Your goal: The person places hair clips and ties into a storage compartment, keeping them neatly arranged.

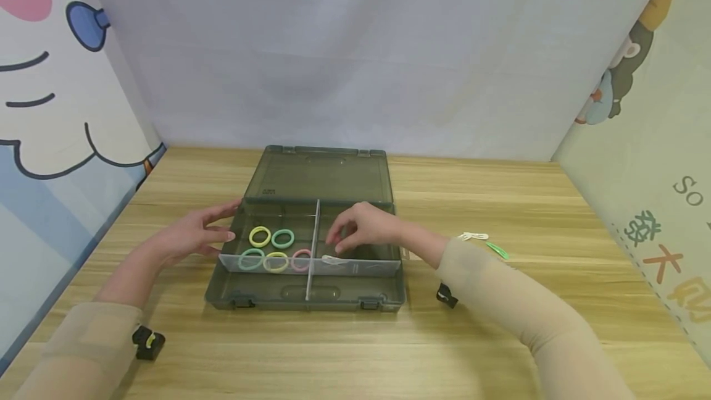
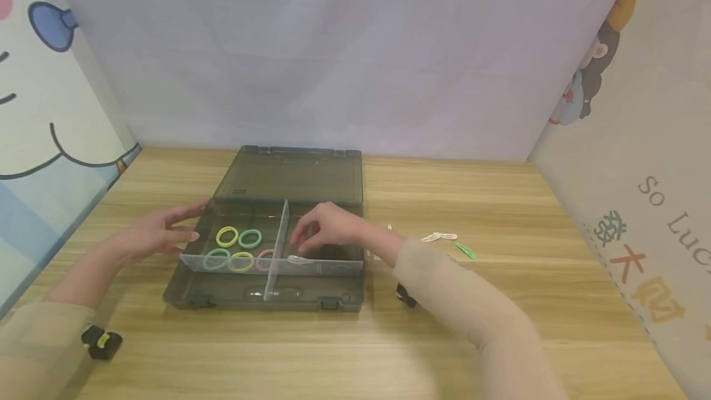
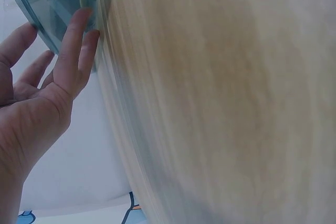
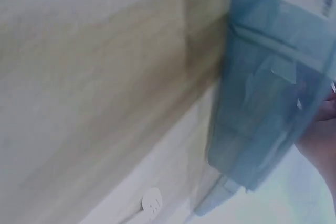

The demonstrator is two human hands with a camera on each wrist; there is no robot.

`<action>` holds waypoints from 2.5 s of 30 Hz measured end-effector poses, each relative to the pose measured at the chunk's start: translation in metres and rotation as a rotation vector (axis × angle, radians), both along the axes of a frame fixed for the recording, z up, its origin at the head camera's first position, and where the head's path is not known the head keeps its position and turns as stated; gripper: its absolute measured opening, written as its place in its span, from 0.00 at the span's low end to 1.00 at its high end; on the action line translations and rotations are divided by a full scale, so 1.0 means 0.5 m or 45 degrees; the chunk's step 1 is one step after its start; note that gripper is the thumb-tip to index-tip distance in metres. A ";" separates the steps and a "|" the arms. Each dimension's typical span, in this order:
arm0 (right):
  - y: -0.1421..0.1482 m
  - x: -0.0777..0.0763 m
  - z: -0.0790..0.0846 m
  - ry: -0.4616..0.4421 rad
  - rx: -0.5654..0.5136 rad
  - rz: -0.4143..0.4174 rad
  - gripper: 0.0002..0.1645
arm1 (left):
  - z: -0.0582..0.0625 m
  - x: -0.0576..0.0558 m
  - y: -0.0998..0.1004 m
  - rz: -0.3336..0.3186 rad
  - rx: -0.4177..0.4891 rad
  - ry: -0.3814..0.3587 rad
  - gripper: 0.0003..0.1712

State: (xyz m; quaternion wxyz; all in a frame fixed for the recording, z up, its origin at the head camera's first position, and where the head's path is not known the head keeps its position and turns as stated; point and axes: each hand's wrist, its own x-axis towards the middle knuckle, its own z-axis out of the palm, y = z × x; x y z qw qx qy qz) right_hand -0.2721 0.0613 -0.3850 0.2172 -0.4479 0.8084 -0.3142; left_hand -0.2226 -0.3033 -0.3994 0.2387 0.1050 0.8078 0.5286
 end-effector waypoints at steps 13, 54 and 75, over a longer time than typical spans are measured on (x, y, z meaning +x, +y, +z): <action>0.063 0.005 0.059 0.098 0.000 -0.046 0.13 | -0.001 -0.001 0.000 0.003 -0.005 0.015 0.44; 0.318 -0.005 -0.004 0.125 0.053 -0.423 0.16 | 0.001 0.001 -0.001 0.001 0.003 0.025 0.44; 0.325 -0.020 -0.040 0.166 0.134 -0.417 0.08 | -0.003 0.002 -0.001 0.009 0.034 0.013 0.45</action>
